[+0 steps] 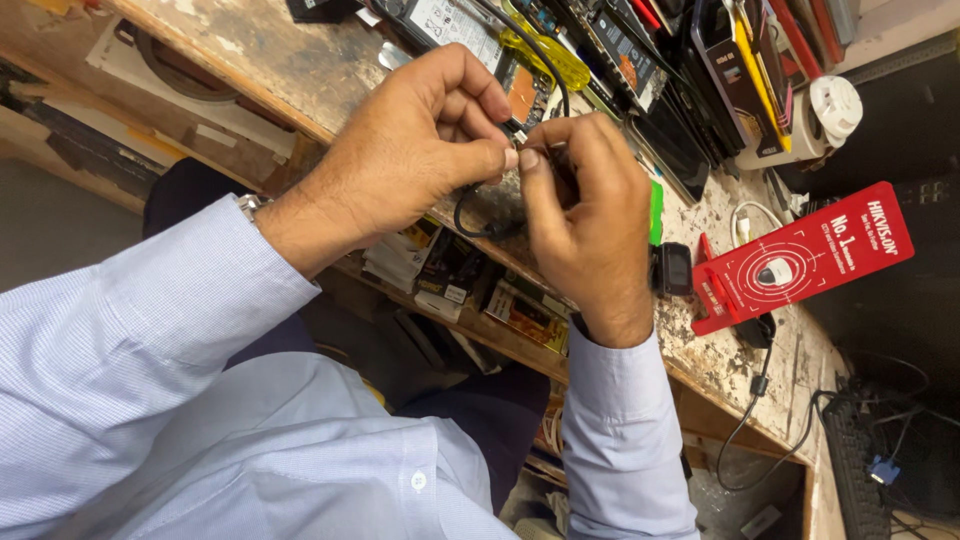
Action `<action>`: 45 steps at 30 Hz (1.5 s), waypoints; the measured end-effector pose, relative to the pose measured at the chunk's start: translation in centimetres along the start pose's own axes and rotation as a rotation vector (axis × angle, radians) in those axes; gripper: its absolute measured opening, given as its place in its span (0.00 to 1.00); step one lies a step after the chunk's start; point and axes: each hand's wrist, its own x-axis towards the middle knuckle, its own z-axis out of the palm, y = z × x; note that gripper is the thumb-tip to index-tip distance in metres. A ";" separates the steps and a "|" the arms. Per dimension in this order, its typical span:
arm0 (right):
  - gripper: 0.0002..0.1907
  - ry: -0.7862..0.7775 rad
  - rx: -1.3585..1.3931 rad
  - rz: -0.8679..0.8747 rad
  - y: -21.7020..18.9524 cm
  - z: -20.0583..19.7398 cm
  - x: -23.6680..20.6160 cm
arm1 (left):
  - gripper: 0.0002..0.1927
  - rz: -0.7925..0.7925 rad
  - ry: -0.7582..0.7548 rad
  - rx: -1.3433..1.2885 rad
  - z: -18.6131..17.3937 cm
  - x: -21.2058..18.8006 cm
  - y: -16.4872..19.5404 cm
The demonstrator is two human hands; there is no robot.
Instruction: The person repairs a black cable at a cluttered workbench, holding the cable end and using a small blade to scrape and trim the connector area while repositioning the wire with both hands. They continue working the cable end with the blade and their fingers throughout the clip.
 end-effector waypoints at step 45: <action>0.07 0.207 0.431 0.371 -1.9 2.8 -0.9 | 0.07 0.001 0.078 -0.195 -0.2 0.1 -0.3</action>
